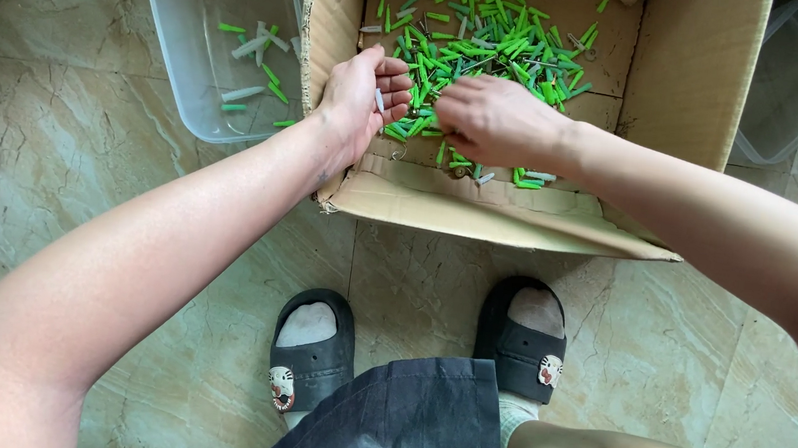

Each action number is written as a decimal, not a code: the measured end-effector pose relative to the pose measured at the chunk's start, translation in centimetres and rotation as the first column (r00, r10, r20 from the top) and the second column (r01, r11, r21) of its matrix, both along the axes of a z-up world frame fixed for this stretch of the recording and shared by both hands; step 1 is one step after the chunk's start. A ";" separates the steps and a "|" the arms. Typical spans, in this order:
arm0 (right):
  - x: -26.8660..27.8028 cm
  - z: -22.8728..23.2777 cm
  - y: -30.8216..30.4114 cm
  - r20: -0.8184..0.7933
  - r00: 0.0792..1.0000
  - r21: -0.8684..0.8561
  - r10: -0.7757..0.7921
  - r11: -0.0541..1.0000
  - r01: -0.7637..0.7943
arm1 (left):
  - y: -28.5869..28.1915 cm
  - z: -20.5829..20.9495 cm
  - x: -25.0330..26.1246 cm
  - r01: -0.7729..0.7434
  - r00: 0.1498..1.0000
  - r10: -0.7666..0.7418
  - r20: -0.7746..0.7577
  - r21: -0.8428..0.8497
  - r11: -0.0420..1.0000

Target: Sorting various wall anchors and hardware into different containers.

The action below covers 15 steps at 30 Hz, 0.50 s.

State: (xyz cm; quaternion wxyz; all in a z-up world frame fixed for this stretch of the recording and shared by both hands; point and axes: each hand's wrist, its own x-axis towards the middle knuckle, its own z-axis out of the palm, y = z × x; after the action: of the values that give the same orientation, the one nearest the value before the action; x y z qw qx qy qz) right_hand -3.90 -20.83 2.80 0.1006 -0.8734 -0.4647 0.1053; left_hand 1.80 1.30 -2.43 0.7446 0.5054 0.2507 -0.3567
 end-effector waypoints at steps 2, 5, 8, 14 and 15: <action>-0.4 1.6 -0.6 -0.236 0.932 0.103 -0.277 0.946 0.307 | 0.0 -0.2 0.0 0.010 1.000 -0.010 0.010 -0.008 1.000; -1.5 3.1 -0.9 -0.519 0.715 0.098 -0.468 0.799 0.593 | -0.1 0.1 0.0 0.015 1.000 -0.015 0.003 0.006 1.000; -1.9 1.2 -2.2 -0.810 0.405 0.086 -0.423 0.597 0.797 | -0.1 -0.2 0.0 0.014 1.000 -0.014 0.017 -0.005 1.000; -2.1 1.3 -2.7 -0.999 -0.012 0.001 0.049 0.261 0.965 | -0.1 -0.3 0.0 0.013 1.000 -0.013 0.001 -0.016 1.000; -2.1 2.0 -2.6 -0.999 -0.007 0.005 0.047 0.261 0.965 | -0.1 -0.3 0.0 0.013 1.000 -0.013 0.005 -0.017 1.000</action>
State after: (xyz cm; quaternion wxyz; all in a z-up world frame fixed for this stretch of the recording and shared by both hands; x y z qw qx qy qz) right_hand -5.97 -23.42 4.76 0.7512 -0.5691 0.1212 0.3117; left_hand 1.78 1.15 -2.76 0.7472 0.5014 0.2424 -0.3625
